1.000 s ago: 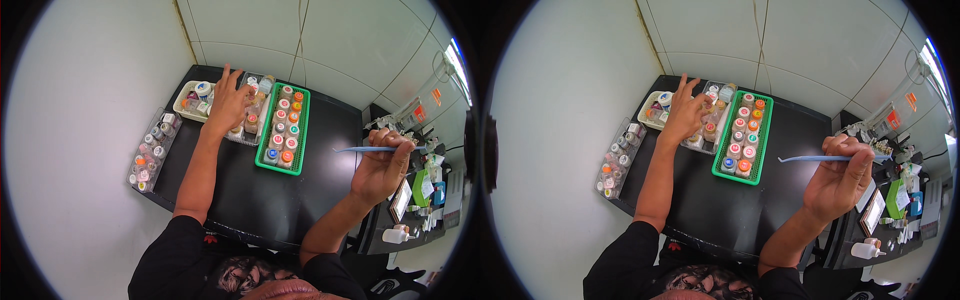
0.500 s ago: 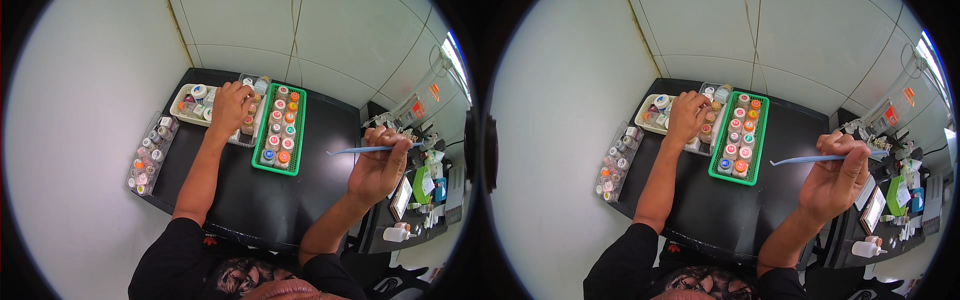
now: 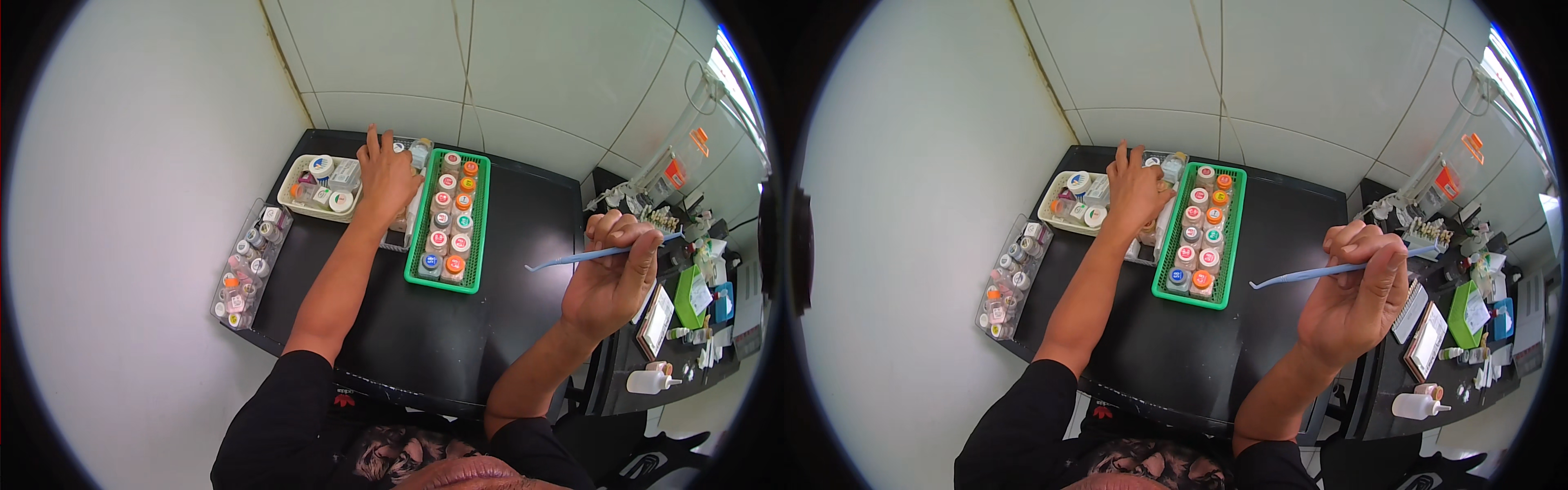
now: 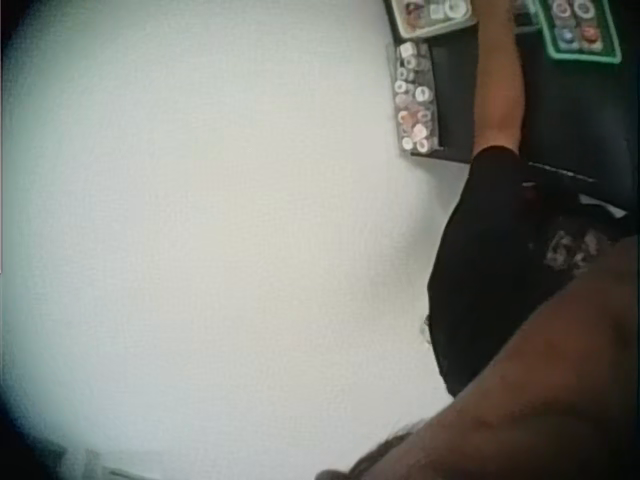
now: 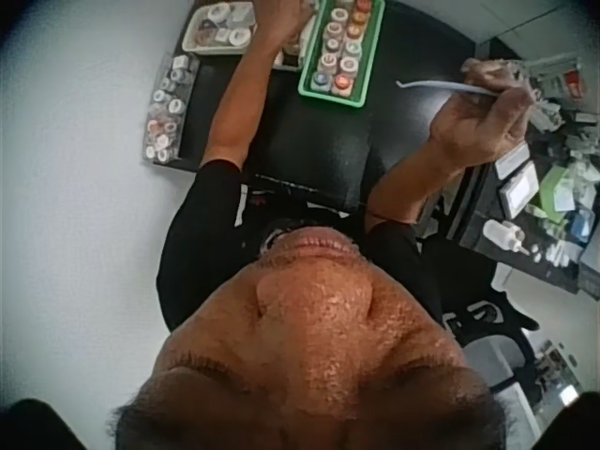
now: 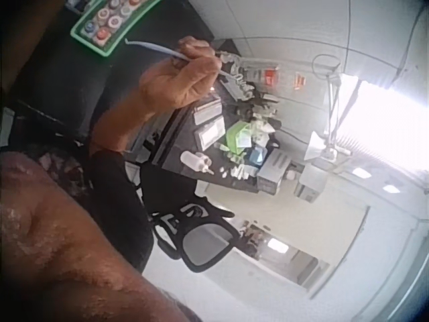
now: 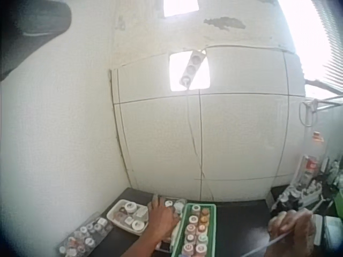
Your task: The person uses a fine brush to apply colored stains and liquids from several small jars onto dental crown models, alternating between different shades and jars on the workbench.
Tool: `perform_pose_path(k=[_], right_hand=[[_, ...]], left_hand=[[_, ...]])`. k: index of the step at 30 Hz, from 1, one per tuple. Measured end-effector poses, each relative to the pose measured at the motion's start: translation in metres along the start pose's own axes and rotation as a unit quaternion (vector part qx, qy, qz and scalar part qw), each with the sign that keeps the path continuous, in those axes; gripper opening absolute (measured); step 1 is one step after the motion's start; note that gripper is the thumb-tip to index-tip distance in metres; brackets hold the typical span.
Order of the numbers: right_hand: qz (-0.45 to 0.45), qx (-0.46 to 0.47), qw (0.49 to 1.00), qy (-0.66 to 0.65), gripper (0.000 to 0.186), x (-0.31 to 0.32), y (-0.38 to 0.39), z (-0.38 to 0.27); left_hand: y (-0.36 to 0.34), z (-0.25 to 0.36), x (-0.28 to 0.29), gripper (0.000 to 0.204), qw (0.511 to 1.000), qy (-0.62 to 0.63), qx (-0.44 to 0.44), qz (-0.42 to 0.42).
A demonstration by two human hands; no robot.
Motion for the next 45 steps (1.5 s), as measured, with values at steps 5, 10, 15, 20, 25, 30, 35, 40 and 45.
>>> perform_pose_path(k=[5,10,15,20,25,30,35,40,45], right_hand=[[0.01,0.008,1.0,-0.015,0.044,0.003,-0.002,-0.005],[0.018,0.013,1.0,-0.015,0.045,0.008,-0.003,-0.007],[0.011,0.028,0.999,-0.026,0.043,0.005,-0.002,-0.008],[0.006,0.033,0.999,-0.031,0.042,0.006,-0.003,-0.009],[0.012,0.032,0.999,-0.03,0.043,0.006,-0.003,-0.008],[0.011,0.035,0.999,-0.034,0.043,0.005,-0.004,-0.01],[0.02,0.037,0.999,-0.034,0.043,0.006,-0.004,-0.011],[-0.004,0.076,0.997,-0.011,0.042,0.004,-0.003,-0.02],[-0.033,0.095,0.994,0.049,0.041,-0.013,0.006,-0.034]], left_hand=[[-0.012,-0.012,-0.015,0.032,0.998,0.004,0.028,-0.053],[-0.016,-0.008,-0.014,0.033,0.995,-0.02,0.028,-0.095],[-0.022,-0.02,-0.01,0.032,0.997,-0.006,-0.036,-0.063],[-0.029,-0.021,0.0,0.031,0.998,0.024,-0.049,-0.043],[-0.028,-0.019,-0.007,0.031,0.993,-0.042,-0.068,-0.085],[-0.043,-0.006,-0.008,0.047,0.997,-0.003,0.003,-0.08],[-0.064,0.011,-0.014,0.062,0.989,-0.079,0.042,-0.119],[-0.058,0.0,0.016,0.06,0.989,0.144,0.015,0.032],[0.028,0.041,0.073,0.056,0.754,0.654,-0.041,-0.031]])
Point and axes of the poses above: each hand's wrist, its own y-axis away from the middle knuckle, its own x-axis out of the back of the hand, z = x × y, the point moved 3 cm from there along -y, towards the middle knuckle, and after that the axes turned 2 degrees about x, right-handed, at the moved point
